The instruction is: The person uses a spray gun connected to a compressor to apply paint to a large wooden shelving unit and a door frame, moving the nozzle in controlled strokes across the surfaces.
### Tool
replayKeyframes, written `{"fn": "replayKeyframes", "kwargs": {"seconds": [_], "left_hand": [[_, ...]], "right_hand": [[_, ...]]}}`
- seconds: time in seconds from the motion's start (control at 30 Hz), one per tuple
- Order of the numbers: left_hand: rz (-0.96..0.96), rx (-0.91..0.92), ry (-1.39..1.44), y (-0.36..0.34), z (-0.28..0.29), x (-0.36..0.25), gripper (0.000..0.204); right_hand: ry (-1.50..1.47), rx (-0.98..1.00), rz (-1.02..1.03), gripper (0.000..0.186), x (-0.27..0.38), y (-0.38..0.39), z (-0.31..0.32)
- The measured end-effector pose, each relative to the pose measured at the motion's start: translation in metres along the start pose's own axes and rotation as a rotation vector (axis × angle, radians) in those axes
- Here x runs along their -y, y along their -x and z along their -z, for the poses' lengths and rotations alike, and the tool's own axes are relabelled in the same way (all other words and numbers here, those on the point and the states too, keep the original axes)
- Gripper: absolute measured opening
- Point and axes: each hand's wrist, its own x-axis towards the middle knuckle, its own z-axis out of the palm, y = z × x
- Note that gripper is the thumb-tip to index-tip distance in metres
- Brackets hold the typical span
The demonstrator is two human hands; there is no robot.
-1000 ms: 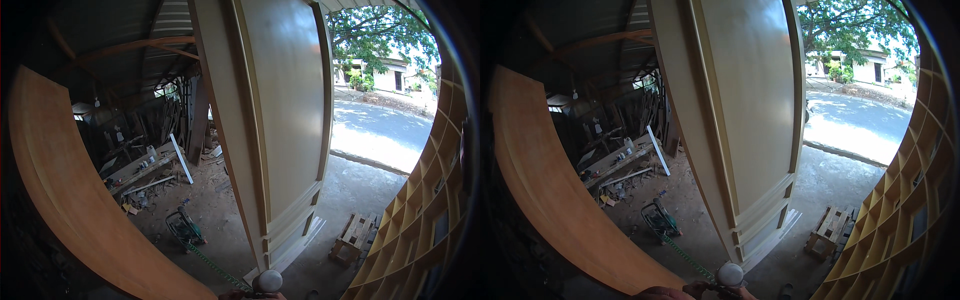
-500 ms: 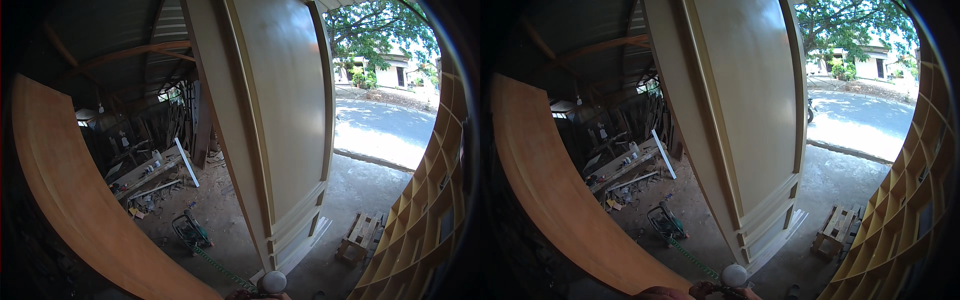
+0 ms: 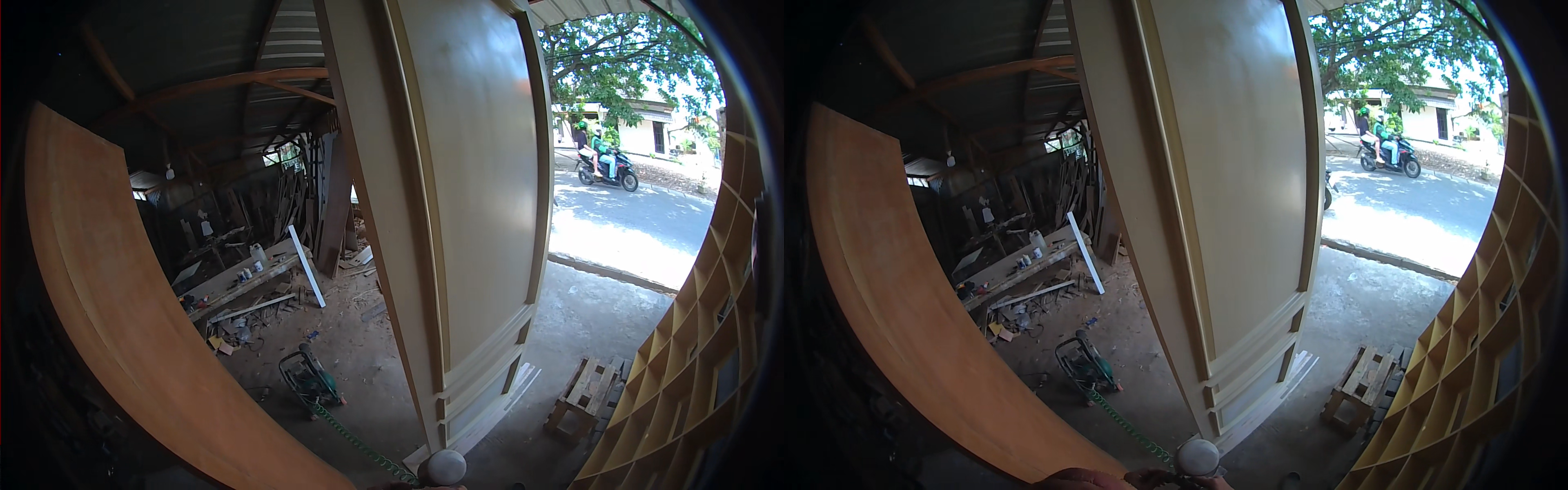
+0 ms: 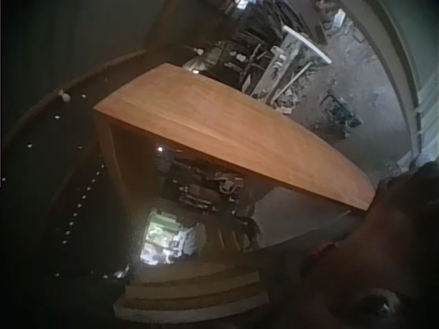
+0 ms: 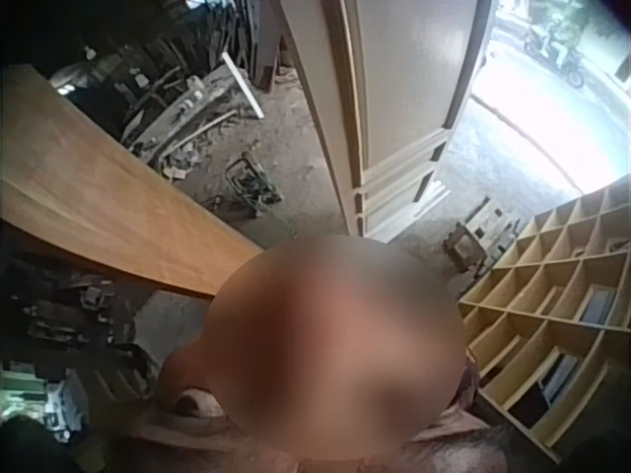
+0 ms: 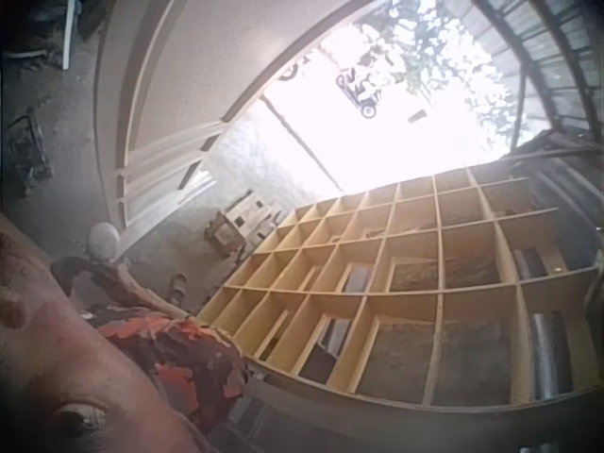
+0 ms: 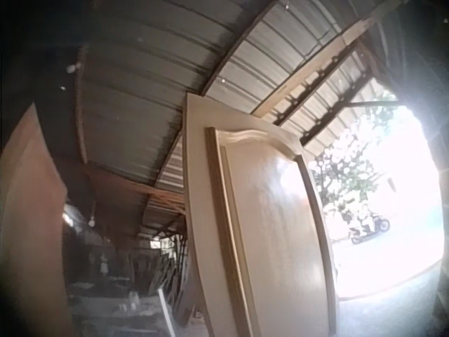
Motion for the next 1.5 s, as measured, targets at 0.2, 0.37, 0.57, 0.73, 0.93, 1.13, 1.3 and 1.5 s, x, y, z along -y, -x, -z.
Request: {"fn": "replayKeyframes", "kwargs": {"seconds": [0.2,0.37,0.57,0.73,0.93,1.13,1.3,1.5], "left_hand": [[0.004,0.013,0.0,0.002,-0.001,0.004,0.027],[0.001,0.023,0.001,0.002,-0.002,0.009,0.027],[0.0,0.03,0.003,0.0,-0.003,0.01,0.027],[0.005,0.029,-0.007,0.004,0.0,0.013,0.028],[0.002,0.031,0.001,0.01,-0.001,0.021,0.028],[0.005,0.025,0.006,0.015,-0.005,0.024,0.028],[-0.019,0.005,0.032,0.019,-0.007,0.034,0.028],[-0.029,0.008,0.053,0.02,-0.011,0.029,0.029]], "right_hand": [[0.001,-0.014,0.001,0.032,-0.001,0.005,0.0],[-0.002,-0.033,0.005,0.032,-0.001,0.012,-0.001],[0.001,-0.05,0.002,0.032,-0.004,0.023,0.0],[-0.001,-0.056,0.01,0.032,-0.008,0.034,0.0],[0.007,-0.056,0.057,0.032,-0.02,0.051,-0.008],[-0.053,0.022,0.033,0.035,-0.019,0.058,-0.008],[-0.011,-0.012,-0.092,0.038,0.001,0.062,-0.011],[-0.029,-0.08,-0.043,0.041,-0.04,0.067,-0.025]]}}
